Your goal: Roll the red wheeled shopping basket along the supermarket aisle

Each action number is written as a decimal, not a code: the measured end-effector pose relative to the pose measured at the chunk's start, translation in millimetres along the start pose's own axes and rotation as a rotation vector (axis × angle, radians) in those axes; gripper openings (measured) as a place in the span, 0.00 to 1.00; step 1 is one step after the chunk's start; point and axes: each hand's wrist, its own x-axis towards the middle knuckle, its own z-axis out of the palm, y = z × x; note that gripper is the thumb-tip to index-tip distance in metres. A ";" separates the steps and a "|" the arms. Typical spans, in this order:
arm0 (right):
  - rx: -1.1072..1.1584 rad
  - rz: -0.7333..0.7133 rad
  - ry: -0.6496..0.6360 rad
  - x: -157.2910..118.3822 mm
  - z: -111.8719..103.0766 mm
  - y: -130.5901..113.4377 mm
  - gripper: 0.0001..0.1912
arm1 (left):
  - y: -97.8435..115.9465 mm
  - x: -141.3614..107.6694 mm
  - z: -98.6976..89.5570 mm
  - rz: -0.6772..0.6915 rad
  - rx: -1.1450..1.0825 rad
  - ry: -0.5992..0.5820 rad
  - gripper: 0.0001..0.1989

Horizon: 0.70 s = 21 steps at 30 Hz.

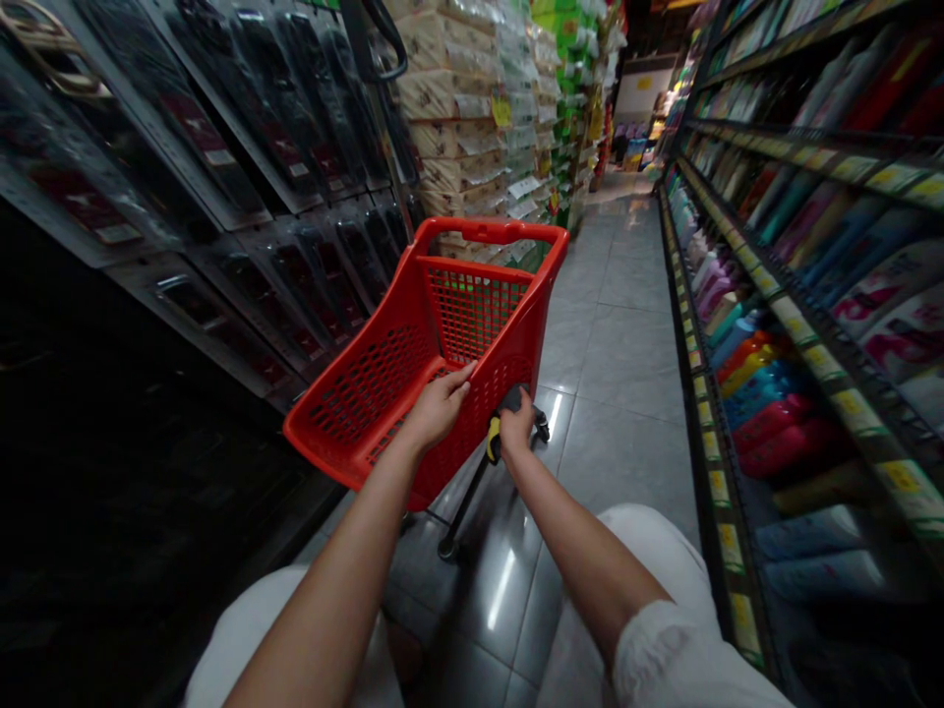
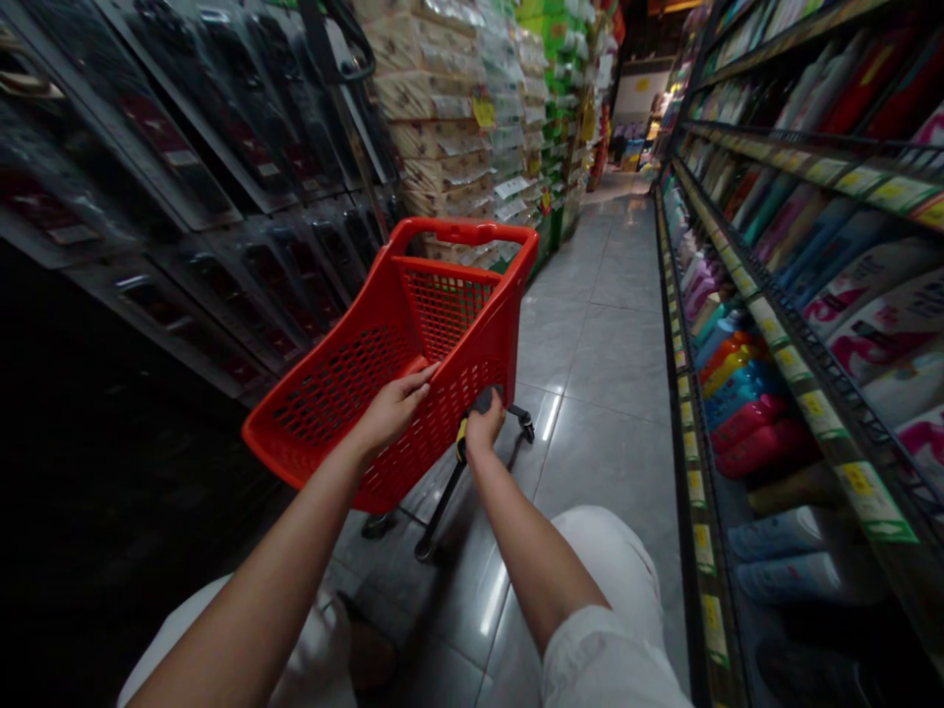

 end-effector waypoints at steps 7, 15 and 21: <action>-0.054 -0.214 -0.143 -5.4 -6.6 -46.4 0.37 | -3.5 7.5 4.3 0.012 -0.009 0.014 0.25; -0.105 0.198 -0.163 -28.5 -4.9 -24.6 0.38 | -3.3 6.8 2.6 0.005 -0.025 0.033 0.24; -0.029 -0.221 -0.215 -29.1 -11.6 -55.9 0.37 | -3.3 10.4 6.5 -0.003 -0.078 0.051 0.24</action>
